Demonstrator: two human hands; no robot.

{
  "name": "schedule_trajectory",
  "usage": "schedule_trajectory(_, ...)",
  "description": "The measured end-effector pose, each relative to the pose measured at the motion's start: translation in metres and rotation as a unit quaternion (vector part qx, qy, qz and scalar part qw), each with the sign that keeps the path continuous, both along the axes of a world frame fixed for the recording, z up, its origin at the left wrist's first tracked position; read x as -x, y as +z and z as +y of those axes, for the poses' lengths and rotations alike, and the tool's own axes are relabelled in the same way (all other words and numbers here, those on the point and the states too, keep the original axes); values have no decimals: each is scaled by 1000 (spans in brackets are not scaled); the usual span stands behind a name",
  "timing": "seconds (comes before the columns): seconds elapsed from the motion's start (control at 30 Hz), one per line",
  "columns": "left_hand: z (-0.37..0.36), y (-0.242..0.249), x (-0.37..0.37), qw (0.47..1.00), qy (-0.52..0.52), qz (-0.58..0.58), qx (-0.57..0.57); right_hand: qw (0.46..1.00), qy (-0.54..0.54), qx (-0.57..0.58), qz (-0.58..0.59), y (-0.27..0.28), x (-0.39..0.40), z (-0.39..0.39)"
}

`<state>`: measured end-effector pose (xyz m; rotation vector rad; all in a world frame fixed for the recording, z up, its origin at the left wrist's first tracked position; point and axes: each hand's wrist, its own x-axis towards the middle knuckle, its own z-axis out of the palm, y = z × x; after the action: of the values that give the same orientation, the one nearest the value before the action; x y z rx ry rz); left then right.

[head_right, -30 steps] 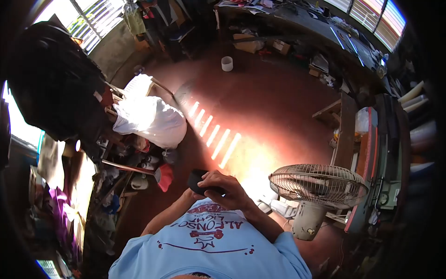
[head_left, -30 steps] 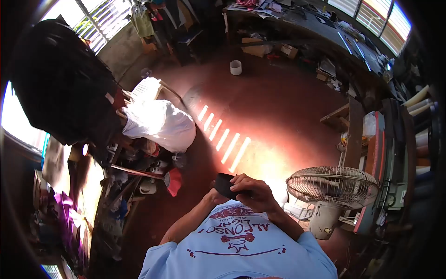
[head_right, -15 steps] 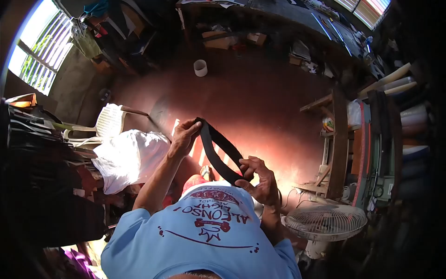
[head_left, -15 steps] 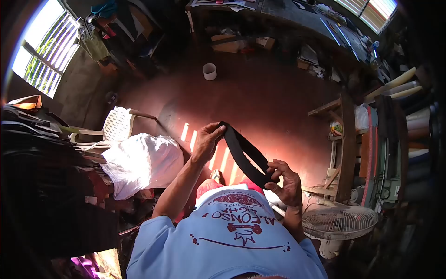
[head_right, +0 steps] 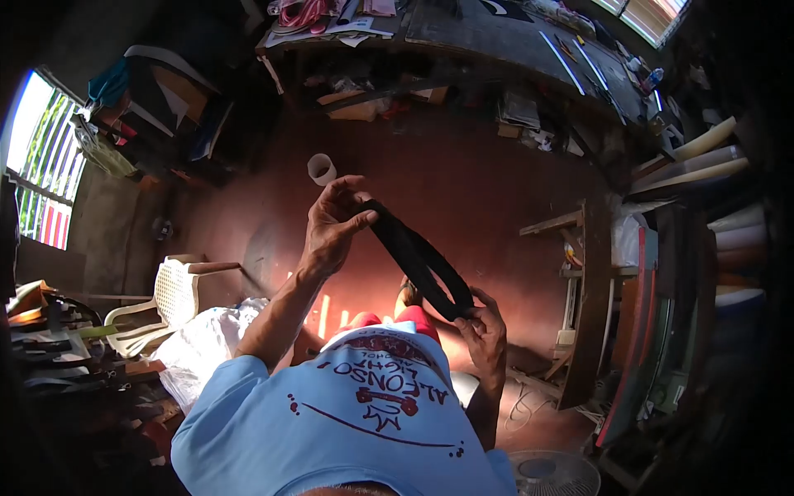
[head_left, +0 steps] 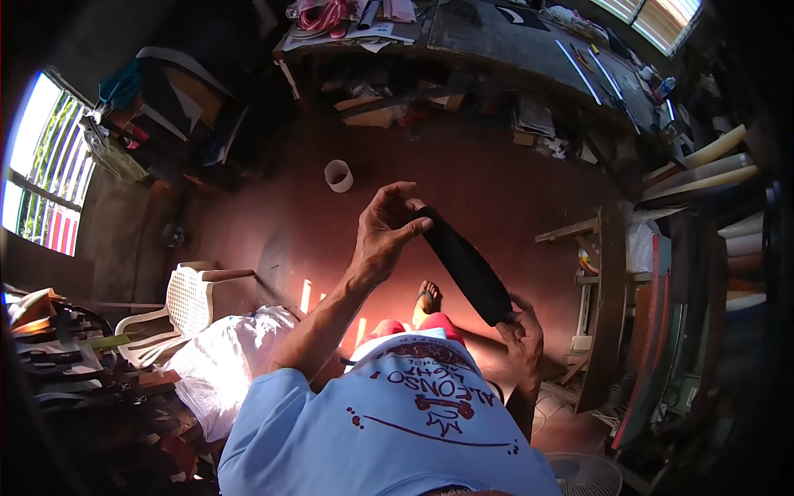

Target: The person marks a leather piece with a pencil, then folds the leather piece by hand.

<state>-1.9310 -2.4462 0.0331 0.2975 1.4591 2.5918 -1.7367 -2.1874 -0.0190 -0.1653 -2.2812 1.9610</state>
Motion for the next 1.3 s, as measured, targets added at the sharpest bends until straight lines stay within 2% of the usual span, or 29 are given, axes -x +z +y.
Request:
schedule_trajectory(0.07, 28, 13, 43, 1000, 1, 17, -3, 999, 23, 7, -40, 6, 48, 34)
schedule_trajectory(0.1, 41, 18, 62, 1000, 11, 23, 11, 997, 6, -26, -67, 24, 70, 40)
schedule_trajectory(0.23, 87, 28, 141, 995, 33, 28, 85, 991, -17, -134, -14, 7, 141, 91)
schedule_trajectory(0.33, 119, 22, 201, 996, 23, 16, 81, 999, -37, 22, -31, 7, 197, 109)
schedule_trajectory(0.47, 167, 11, 287, 1000, 1, -6, 30, 995, -66, 63, -36, -7, 275, 144)
schedule_trajectory(0.6, 209, 1, 392, 998, -54, -21, -17, 993, -104, 51, -24, -14, 367, 180)
schedule_trajectory(0.77, 271, 13, 509, 998, -61, -16, -3, 985, -138, 88, -48, -2, 469, 227)
schedule_trajectory(0.9, 318, 23, 575, 998, -56, -34, -4, 975, -170, 142, -32, -8, 531, 262)
schedule_trajectory(0.97, 334, 15, 619, 998, -43, -35, 15, 969, -179, 171, -8, -14, 561, 282)
schedule_trajectory(1.07, 374, -10, 696, 996, -18, -12, 82, 966, -199, 156, -53, 1, 639, 330)
schedule_trajectory(1.13, 399, -36, 735, 997, 8, -69, 33, 969, -200, 144, -20, 9, 687, 355)
schedule_trajectory(1.2, 417, -56, 770, 989, 29, -134, 45, 967, -215, 134, -26, 17, 736, 383)
schedule_trajectory(1.3, 446, -79, 810, 983, 66, -169, 13, 968, -195, 149, -54, 19, 800, 434)
